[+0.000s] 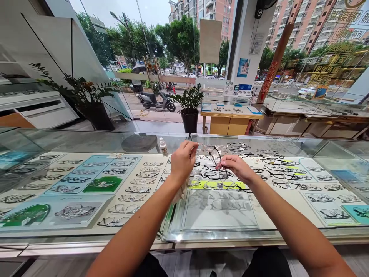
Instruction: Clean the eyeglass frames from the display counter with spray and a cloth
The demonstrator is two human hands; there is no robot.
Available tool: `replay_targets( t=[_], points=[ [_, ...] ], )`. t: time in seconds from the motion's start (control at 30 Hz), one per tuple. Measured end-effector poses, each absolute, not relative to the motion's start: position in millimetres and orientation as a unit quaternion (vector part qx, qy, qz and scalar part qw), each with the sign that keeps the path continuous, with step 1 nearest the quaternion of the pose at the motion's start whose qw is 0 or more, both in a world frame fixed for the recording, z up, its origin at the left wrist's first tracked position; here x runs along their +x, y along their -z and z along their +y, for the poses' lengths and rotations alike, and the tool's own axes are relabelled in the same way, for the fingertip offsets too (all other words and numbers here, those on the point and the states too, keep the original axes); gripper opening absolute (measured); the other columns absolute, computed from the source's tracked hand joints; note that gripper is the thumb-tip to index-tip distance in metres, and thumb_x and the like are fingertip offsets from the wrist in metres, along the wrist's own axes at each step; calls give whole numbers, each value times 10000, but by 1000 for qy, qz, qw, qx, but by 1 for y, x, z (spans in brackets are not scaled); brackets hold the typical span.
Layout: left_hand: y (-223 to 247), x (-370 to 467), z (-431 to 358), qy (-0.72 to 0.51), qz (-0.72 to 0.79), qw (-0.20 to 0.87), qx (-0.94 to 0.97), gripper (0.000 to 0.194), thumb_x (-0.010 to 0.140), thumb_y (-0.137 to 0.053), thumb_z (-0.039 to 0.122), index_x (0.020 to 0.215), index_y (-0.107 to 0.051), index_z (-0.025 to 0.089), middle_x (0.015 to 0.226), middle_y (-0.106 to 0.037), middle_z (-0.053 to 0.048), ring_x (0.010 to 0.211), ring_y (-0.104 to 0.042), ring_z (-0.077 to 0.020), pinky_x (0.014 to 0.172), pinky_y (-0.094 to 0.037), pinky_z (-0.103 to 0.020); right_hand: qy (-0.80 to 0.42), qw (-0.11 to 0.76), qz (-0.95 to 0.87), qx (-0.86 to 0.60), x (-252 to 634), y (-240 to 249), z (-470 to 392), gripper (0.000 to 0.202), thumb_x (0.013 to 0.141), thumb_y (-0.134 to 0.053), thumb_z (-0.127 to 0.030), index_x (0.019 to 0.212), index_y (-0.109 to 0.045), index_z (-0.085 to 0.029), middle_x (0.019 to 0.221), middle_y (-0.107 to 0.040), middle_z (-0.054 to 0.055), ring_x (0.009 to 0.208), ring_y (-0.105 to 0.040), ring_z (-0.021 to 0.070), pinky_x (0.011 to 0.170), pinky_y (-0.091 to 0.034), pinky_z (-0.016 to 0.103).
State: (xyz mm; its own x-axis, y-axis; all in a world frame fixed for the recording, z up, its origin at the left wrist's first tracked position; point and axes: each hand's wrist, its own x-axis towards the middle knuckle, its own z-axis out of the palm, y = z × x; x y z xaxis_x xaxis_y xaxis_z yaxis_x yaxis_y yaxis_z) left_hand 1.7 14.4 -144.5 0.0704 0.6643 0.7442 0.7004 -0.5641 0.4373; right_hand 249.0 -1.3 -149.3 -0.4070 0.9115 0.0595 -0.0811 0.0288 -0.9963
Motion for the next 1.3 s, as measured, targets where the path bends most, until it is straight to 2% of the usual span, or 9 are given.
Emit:
replay_targets(
  t=[0.1, 0.2, 0.4, 0.57, 0.7, 0.8, 0.93, 1.3],
  points=[
    [143, 1, 14, 508, -467, 32, -724, 199, 1053, -547, 224, 1077, -744, 210, 1109, -767, -74, 936, -710, -216, 779, -475, -307, -611, 409, -582, -347, 249, 148, -2, 280, 798, -855, -448, 764, -699, -218, 861, -820, 55, 867, -699, 217, 839, -473, 358],
    [141, 3, 13, 532, -447, 37, -719, 169, 1056, -582, 290, 1123, -705, 197, 1115, -753, -87, 968, -701, -219, 824, -489, -313, -636, 431, -547, -332, 251, 146, -3, 299, 785, -882, -443, 767, -679, -224, 917, -828, 61, 905, -709, 215, 857, -490, 355],
    [138, 5, 11, 557, -447, 48, -698, 159, 1031, -608, 332, 1104, -645, 196, 1029, -734, -81, 933, -683, -216, 819, -498, -323, -655, 478, -498, -306, 261, 141, 2, 306, 789, -893, -434, 800, -657, -240, 1081, -831, 65, 1084, -734, 230, 1031, -532, 410],
    [141, 13, 4, 482, -366, -11, -796, 242, 1053, -576, 340, 1223, -692, 213, 1053, -747, -83, 937, -711, -206, 794, -516, -296, -677, 484, -486, -267, 264, 138, 0, 261, 835, -881, -425, 915, -702, -252, 1293, -804, 72, 1230, -725, 221, 1223, -450, 454],
    [148, 23, -2, 377, -327, -13, -866, 311, 1074, -552, 329, 1327, -719, 261, 1135, -759, -77, 800, -698, -165, 700, -480, -274, -686, 480, -493, -237, 262, 138, -3, 242, 873, -858, -432, 921, -693, -261, 1403, -762, 76, 1379, -665, 247, 1307, -354, 508],
    [154, 27, -3, 346, -317, -1, -883, 292, 1062, -576, 304, 1301, -741, 281, 1168, -766, -64, 776, -691, -154, 693, -470, -269, -687, 474, -502, -228, 262, 139, -3, 236, 893, -842, -431, 929, -679, -264, 1428, -749, 79, 1424, -636, 259, 1320, -322, 527],
    [159, 27, 0, 345, -323, -8, -881, 279, 1053, -599, 311, 1285, -753, 307, 1185, -771, -63, 853, -718, -172, 725, -485, -269, -680, 477, -507, -230, 260, 140, -4, 242, 892, -838, -444, 941, -678, -269, 1419, -753, 74, 1402, -653, 271, 1296, -367, 552],
    [159, 24, 3, 412, -347, -20, -842, 267, 1047, -645, 456, 1032, -802, 242, 1005, -786, -56, 828, -714, -177, 709, -453, -280, -667, 511, -490, -231, 262, 140, -1, 235, 853, -880, -427, 938, -715, -284, 1364, -778, 44, 1289, -713, 239, 1265, -420, 510]
  ],
)
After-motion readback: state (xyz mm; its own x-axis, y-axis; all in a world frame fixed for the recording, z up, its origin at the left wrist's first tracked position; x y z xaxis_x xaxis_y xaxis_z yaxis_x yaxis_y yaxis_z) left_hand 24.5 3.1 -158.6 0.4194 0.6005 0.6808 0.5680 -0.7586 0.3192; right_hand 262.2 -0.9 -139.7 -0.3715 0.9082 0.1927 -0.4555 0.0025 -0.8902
